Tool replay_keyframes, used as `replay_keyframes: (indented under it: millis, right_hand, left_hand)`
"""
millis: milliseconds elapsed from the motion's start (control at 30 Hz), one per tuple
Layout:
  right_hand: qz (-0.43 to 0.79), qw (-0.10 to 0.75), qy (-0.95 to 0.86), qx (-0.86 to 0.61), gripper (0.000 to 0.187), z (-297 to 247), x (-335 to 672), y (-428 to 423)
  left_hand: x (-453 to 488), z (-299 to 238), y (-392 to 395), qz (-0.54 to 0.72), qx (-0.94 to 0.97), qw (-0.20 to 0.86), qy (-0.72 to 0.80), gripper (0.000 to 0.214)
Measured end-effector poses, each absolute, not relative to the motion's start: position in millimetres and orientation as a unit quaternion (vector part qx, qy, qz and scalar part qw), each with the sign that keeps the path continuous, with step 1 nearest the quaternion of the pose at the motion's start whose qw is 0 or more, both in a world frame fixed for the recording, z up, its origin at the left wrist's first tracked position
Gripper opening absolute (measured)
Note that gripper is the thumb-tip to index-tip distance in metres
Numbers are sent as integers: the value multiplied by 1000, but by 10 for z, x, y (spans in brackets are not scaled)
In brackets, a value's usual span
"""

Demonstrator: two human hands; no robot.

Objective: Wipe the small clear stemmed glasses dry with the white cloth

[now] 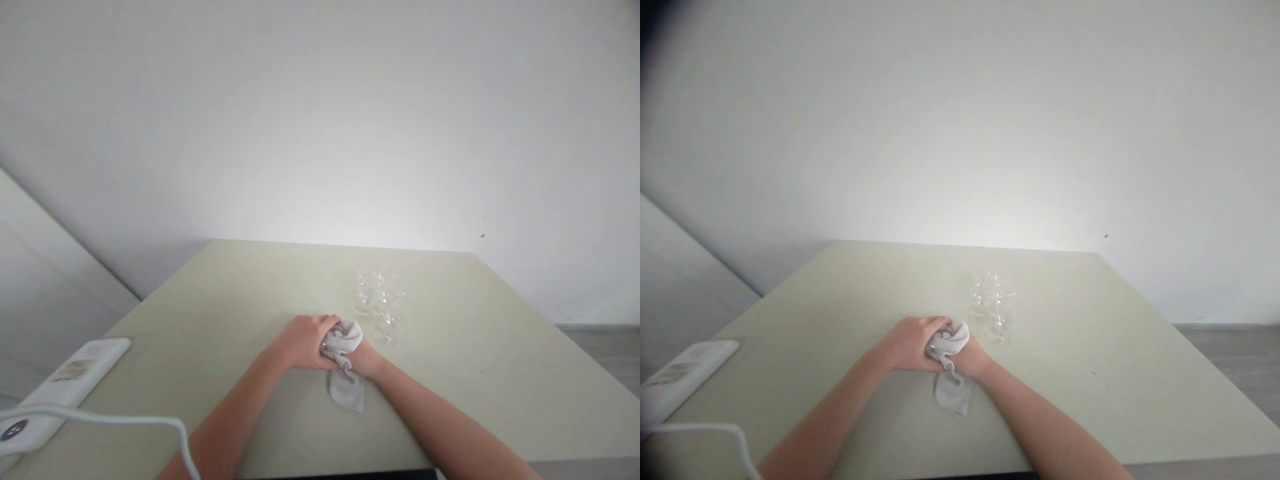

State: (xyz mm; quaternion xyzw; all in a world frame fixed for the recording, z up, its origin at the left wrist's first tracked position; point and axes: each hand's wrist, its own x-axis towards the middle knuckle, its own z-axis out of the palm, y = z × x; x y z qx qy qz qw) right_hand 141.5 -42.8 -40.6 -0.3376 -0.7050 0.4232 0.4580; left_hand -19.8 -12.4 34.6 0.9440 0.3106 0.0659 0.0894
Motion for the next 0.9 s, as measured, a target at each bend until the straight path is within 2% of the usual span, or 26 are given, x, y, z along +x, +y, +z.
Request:
replay_keyframes:
  millis: [133, 300, 533, 900]
  right_hand:
    - [421, 460, -704, -341, 16, -381, 1413, -434]
    - [398, 474, -695, -367, 15, -338, 1427, -430]
    - [428, 477, -669, -377, 11, -271, 1409, -454]
    - [402, 453, -705, -369, 16, -353, 1402, -446]
  left_hand:
    - [-205, 325, -109, 76, 946, 89, 303, 70]
    - [-202, 245, -81, 129, 938, 69, 314, 85]
    - [-204, 191, -66, 129, 940, 62, 310, 77]
    - [-225, 222, -47, 127, 951, 80, 269, 68]
